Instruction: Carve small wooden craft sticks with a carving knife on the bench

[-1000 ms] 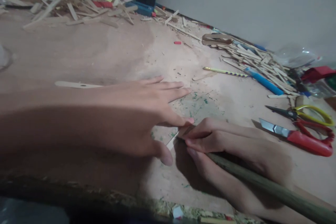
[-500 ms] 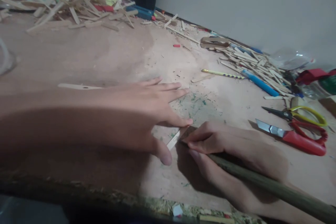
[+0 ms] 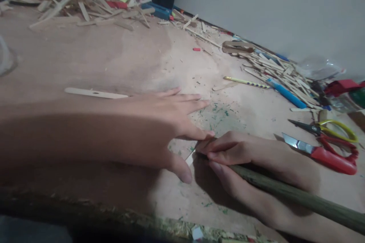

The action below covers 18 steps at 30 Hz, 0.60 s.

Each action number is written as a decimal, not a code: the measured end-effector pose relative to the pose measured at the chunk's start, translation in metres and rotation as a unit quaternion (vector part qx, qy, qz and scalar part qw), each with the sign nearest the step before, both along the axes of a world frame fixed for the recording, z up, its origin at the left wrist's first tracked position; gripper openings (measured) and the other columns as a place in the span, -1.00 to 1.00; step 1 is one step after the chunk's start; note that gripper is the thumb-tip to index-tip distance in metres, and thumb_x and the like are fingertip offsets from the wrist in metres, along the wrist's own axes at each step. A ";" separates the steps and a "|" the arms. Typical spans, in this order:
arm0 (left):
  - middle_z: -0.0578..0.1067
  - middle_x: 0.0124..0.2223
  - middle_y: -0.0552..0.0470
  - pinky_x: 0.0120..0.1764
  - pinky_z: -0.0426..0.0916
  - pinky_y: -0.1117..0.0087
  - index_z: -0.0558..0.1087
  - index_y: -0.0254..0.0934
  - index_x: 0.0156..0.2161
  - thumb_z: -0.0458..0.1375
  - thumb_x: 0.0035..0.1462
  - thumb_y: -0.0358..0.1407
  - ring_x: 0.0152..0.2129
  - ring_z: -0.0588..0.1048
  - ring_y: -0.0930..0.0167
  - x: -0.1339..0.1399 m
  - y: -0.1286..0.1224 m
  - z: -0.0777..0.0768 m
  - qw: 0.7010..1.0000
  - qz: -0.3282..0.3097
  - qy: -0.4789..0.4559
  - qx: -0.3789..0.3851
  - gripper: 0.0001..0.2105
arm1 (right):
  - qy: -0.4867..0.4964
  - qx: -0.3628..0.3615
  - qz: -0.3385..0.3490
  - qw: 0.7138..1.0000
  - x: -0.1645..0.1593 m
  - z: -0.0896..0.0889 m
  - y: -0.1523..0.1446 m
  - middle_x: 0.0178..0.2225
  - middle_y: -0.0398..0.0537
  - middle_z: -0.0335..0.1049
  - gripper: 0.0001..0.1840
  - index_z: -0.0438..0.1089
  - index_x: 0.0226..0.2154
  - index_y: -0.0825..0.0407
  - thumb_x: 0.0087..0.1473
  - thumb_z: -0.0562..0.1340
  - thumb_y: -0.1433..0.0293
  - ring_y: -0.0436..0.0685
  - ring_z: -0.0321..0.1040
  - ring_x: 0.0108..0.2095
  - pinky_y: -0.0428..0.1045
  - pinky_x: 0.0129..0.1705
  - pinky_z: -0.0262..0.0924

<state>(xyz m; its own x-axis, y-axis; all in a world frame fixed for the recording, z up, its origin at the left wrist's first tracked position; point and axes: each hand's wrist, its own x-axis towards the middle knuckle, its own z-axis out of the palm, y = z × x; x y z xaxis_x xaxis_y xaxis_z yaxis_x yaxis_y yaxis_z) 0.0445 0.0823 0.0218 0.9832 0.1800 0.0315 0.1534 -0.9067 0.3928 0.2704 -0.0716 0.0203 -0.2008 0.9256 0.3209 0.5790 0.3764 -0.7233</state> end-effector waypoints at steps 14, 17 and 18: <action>0.20 0.77 -0.27 0.71 -0.05 -0.41 0.63 0.04 0.49 0.58 0.27 0.25 0.72 0.16 -0.22 -0.001 0.002 -0.006 1.000 0.007 -0.017 -0.022 -0.21 | 0.011 -0.001 0.060 0.998 0.004 0.006 0.006 -0.19 -0.06 0.81 -0.73 0.57 -0.20 -0.09 0.37 0.40 0.64 0.11 0.80 -0.26 0.00 -0.07 0.74; 0.21 0.77 -0.27 0.70 -0.05 -0.43 0.62 0.04 0.51 0.57 0.26 0.26 0.72 0.17 -0.24 0.001 0.004 -0.009 0.999 0.001 -0.027 -0.023 -0.19 | 0.014 0.000 0.033 0.999 0.000 0.004 0.007 -0.20 -0.01 0.79 -0.84 0.63 -0.22 -0.13 0.35 0.54 0.44 0.22 0.80 -0.24 0.09 -0.13 0.77; 0.22 0.77 -0.27 0.69 -0.07 -0.47 0.62 0.07 0.51 0.56 0.26 0.28 0.71 0.17 -0.26 0.003 0.007 -0.012 0.999 -0.005 -0.024 -0.029 -0.19 | 0.017 0.002 0.020 1.000 -0.002 0.003 0.007 -0.20 0.01 0.79 -0.85 0.65 -0.23 -0.14 0.33 0.60 0.35 0.26 0.80 -0.23 0.11 -0.15 0.77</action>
<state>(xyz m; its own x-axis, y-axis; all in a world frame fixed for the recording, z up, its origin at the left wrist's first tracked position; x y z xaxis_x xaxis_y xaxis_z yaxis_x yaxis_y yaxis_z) 0.0472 0.0893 0.0103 0.9825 0.1730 0.0689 0.1238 -0.8832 0.4523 0.2681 -0.0643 0.0228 -0.2268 0.9156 0.3320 0.5376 0.4019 -0.7412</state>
